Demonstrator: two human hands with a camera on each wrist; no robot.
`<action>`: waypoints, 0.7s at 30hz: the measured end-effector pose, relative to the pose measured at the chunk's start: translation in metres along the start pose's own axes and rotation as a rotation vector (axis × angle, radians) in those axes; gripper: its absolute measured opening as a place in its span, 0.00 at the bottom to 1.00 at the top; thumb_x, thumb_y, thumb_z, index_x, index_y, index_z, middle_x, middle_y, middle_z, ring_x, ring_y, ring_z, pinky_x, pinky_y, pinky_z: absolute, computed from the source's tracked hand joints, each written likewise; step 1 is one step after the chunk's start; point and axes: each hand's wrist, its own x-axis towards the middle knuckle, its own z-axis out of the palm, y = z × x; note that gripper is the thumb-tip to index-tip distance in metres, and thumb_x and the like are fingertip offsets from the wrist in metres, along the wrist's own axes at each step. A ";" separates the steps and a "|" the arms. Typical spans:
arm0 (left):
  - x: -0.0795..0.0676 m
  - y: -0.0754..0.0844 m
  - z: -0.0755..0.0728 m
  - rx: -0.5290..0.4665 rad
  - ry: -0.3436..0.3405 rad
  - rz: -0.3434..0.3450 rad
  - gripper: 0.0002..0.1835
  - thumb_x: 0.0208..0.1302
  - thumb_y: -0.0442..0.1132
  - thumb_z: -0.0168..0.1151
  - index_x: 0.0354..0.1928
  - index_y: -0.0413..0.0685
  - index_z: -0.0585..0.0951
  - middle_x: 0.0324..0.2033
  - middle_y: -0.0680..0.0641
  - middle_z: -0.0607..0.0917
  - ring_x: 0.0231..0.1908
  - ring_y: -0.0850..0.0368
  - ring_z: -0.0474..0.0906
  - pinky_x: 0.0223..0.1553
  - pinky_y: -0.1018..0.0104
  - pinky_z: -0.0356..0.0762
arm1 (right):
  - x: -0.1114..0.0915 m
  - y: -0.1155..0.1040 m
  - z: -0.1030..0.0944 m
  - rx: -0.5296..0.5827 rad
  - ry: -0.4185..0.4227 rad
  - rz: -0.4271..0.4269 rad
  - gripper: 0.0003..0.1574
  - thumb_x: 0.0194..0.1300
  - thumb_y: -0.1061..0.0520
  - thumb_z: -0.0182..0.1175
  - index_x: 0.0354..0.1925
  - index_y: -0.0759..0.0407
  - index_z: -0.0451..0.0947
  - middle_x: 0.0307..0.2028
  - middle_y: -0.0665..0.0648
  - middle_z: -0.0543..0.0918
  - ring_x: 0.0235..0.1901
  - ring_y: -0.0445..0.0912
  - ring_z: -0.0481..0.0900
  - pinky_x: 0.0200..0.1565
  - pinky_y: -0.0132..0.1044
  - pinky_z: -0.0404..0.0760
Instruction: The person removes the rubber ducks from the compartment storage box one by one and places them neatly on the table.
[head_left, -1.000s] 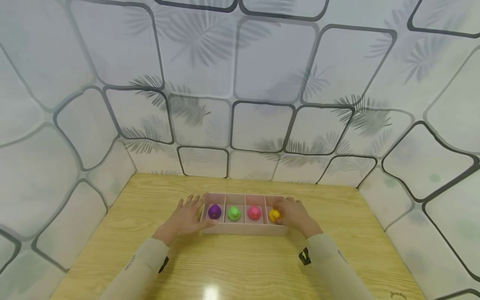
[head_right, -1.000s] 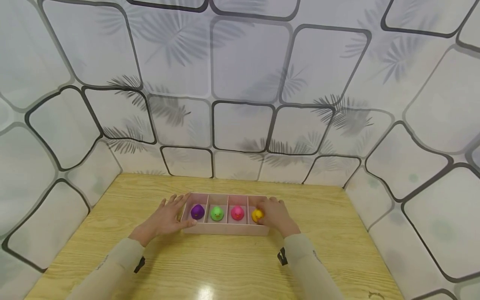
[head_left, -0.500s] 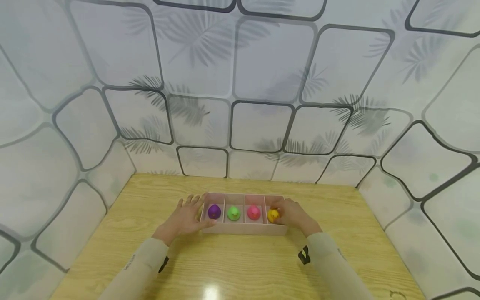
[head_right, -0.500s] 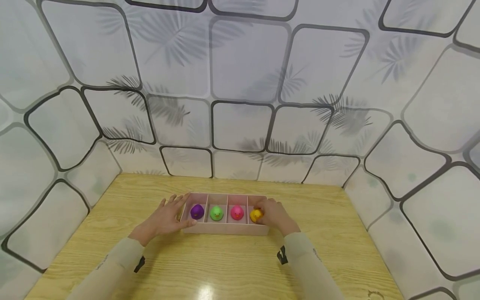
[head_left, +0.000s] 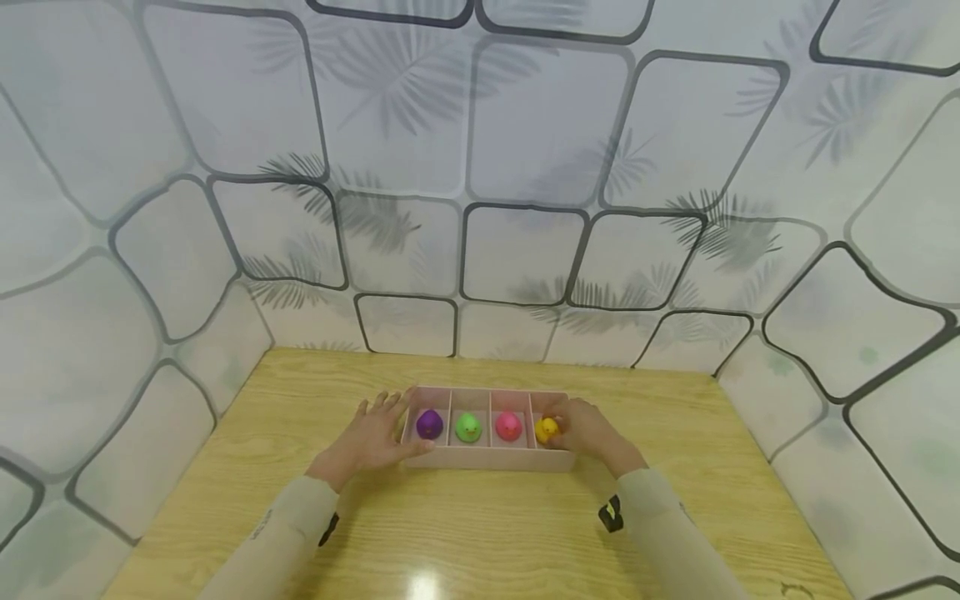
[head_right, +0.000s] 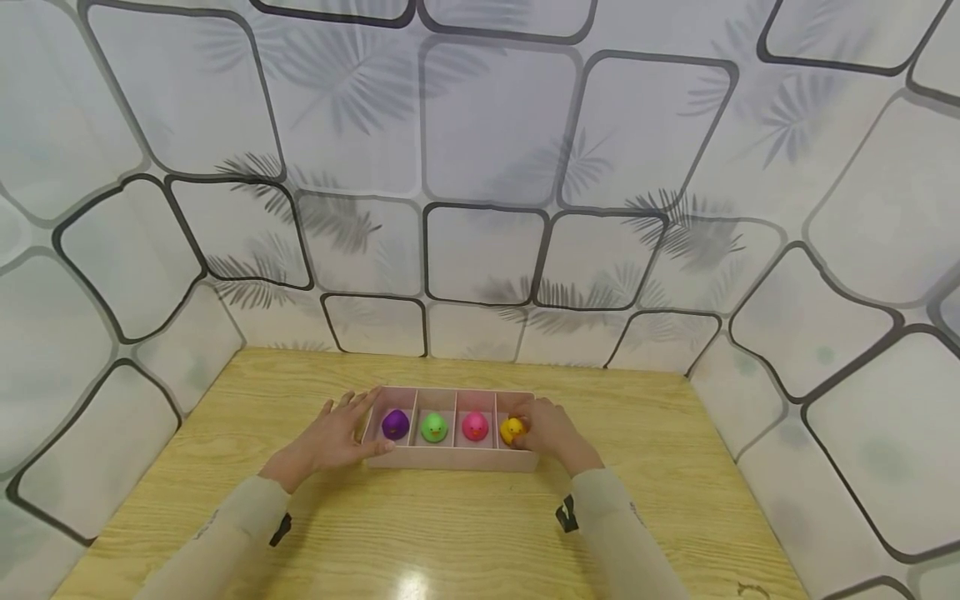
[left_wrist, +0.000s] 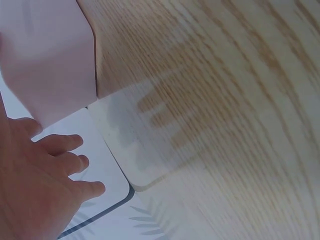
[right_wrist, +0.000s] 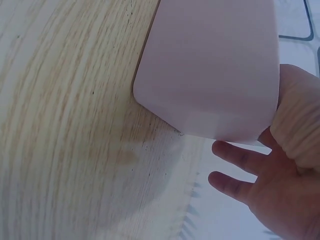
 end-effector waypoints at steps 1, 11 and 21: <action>0.000 0.000 0.000 -0.001 0.001 0.001 0.58 0.66 0.75 0.60 0.85 0.47 0.52 0.77 0.28 0.64 0.78 0.22 0.54 0.76 0.21 0.45 | -0.001 0.000 0.000 0.003 0.006 -0.002 0.19 0.59 0.59 0.77 0.49 0.59 0.88 0.53 0.60 0.90 0.51 0.59 0.87 0.58 0.59 0.85; 0.000 0.002 -0.001 0.005 0.006 0.003 0.58 0.65 0.74 0.60 0.85 0.47 0.53 0.76 0.27 0.66 0.78 0.22 0.55 0.76 0.21 0.47 | -0.004 -0.003 -0.008 0.050 0.028 0.015 0.33 0.60 0.59 0.70 0.65 0.55 0.81 0.47 0.59 0.89 0.43 0.50 0.82 0.52 0.56 0.84; 0.000 0.001 -0.001 0.001 0.005 -0.003 0.59 0.65 0.75 0.60 0.85 0.47 0.53 0.76 0.28 0.66 0.78 0.22 0.55 0.76 0.21 0.47 | -0.011 -0.003 -0.016 0.131 0.032 0.024 0.31 0.64 0.59 0.64 0.65 0.59 0.80 0.54 0.60 0.87 0.50 0.55 0.82 0.59 0.60 0.81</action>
